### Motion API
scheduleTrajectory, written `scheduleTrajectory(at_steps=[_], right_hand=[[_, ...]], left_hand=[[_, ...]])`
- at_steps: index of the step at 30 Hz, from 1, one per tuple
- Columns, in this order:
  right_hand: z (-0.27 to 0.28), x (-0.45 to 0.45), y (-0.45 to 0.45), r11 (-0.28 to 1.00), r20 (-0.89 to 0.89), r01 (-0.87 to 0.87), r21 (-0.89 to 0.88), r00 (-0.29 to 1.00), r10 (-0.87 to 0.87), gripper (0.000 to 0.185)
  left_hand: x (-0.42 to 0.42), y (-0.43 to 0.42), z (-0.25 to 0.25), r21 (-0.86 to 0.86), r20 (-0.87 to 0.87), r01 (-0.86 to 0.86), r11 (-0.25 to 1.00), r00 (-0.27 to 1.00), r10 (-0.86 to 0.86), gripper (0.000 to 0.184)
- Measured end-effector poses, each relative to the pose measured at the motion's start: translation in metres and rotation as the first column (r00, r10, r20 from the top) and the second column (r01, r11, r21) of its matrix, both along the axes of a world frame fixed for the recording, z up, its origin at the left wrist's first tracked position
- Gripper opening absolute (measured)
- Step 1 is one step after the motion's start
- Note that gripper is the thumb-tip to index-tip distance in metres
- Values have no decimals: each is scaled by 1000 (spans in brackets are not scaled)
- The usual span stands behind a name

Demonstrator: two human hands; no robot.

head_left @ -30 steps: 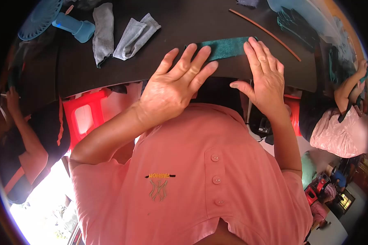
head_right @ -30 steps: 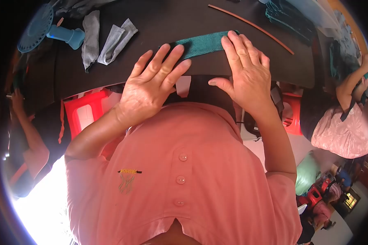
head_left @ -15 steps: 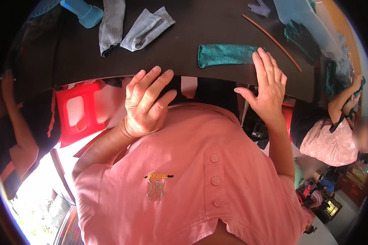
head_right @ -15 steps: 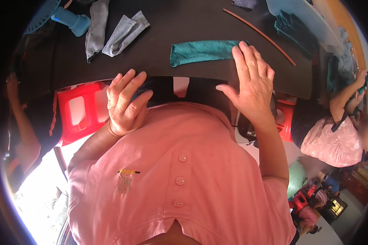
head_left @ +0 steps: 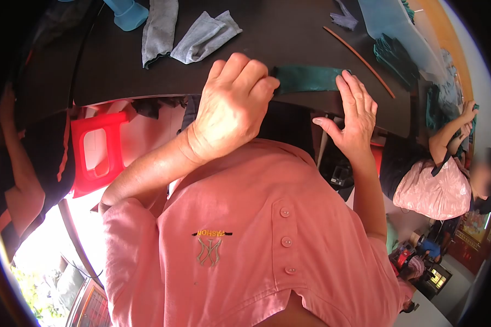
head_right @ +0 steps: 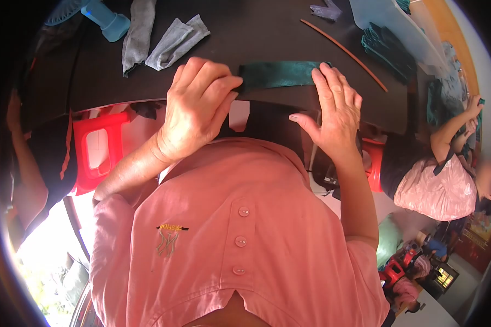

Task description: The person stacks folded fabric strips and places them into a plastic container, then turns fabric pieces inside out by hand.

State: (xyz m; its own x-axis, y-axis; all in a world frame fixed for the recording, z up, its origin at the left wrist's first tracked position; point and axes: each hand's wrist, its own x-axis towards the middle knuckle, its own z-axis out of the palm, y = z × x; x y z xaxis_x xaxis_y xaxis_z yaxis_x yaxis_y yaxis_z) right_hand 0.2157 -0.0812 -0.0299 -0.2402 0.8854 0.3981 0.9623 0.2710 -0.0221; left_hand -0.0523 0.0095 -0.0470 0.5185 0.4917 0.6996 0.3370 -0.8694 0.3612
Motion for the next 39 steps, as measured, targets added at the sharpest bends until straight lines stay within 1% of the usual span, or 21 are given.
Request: scheduleTrajectory(at_steps=[3,6,9,12,15,17,18,19,20,21,22,24,25,26,29,30,31,33,34,37,39], right_hand=[[-4,3,-4,999,-22,-14,33,1000,15,81],[-11,8,-9,995,-55,-26,95,998,31,72],[-16,11,-12,985,-124,-45,165,990,66,56],[-19,13,-12,968,-232,-81,236,963,137,38],[-20,15,-12,956,-368,-103,276,907,204,24],[-18,17,-12,948,-464,-118,295,850,250,19],[-13,11,-13,954,-538,-77,289,812,228,16],[-9,11,-19,977,-638,-42,208,752,168,15],[-4,12,-26,992,-725,-16,124,681,102,15],[0,14,-32,999,-798,1,36,601,28,14],[3,16,-36,999,-840,-16,-41,542,-26,16],[13,21,-29,996,-631,-86,-26,774,50,19],[27,19,-26,993,-498,-115,-28,863,86,21],[44,10,-22,988,-245,-136,76,958,151,29],[55,-19,-9,964,-549,-242,108,794,260,32],[53,-25,-2,947,-608,-289,141,730,313,35],[49,-32,4,939,-613,-298,175,713,340,33],[43,-45,12,930,-687,-319,183,635,353,28],[41,-49,15,919,-714,-337,203,591,374,20],[38,-51,17,920,-745,-356,163,567,351,16],[38,-54,17,928,-761,-344,141,562,324,13]], left_hand=[[5,1,13,-50,-86,30,998,996,-34,35],[10,-3,13,15,-104,57,998,993,-56,37],[15,-2,-6,126,-61,25,992,998,-17,38],[21,-1,-17,142,17,66,988,997,-69,39],[26,-4,-9,31,193,167,985,966,-170,34],[25,-8,6,-106,292,264,959,930,-224,26],[24,-11,13,-169,343,315,934,907,-244,23],[23,-15,16,-352,435,380,855,876,-210,18],[22,-17,18,-509,515,447,736,843,-156,14],[21,-19,21,-633,579,513,580,811,-86,12],[23,-22,24,-658,674,612,438,738,-18,10],[25,-26,28,-693,644,591,413,765,-13,8],[28,-26,30,-709,631,584,397,776,-15,8],[30,-26,30,-689,646,599,408,763,-27,8],[36,-27,28,-660,664,619,425,746,-55,8],[37,-28,27,-667,653,610,428,755,-58,8],[38,-28,26,-672,643,600,433,764,-61,8],[41,-28,24,-665,635,570,481,771,-36,11],[42,-28,23,-661,633,554,505,774,-22,13],[35,-25,23,-675,568,510,534,820,-66,11],[33,-26,23,-706,572,519,482,819,-44,12]])
